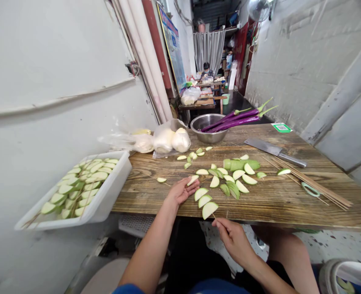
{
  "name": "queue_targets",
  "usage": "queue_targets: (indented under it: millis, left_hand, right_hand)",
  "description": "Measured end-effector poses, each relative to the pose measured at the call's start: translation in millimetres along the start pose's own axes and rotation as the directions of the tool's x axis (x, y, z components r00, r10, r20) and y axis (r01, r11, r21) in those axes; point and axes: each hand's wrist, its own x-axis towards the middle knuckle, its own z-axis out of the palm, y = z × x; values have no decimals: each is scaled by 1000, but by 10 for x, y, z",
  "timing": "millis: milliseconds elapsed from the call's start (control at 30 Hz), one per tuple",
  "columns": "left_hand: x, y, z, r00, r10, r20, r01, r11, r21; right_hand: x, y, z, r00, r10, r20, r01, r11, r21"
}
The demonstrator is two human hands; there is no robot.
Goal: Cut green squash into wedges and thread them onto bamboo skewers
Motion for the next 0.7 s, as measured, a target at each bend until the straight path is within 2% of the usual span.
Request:
queue_targets:
  millis: [200, 367, 700]
  left_hand:
    - [29, -5, -24, 1000, -21, -13, 21, 1000, -16]
    - [25, -15, 0, 998, -8, -65, 5, 999, -38]
    - [0, -19, 28, 997, 6, -71, -10, 998, -61]
  right_hand:
    - [-5, 17, 9, 998, 59, -5, -59, 996, 63]
    - [5, 13, 14, 997, 72, 7, -72, 995, 73]
    - [10, 31, 33, 996, 84, 5, -84, 991, 102]
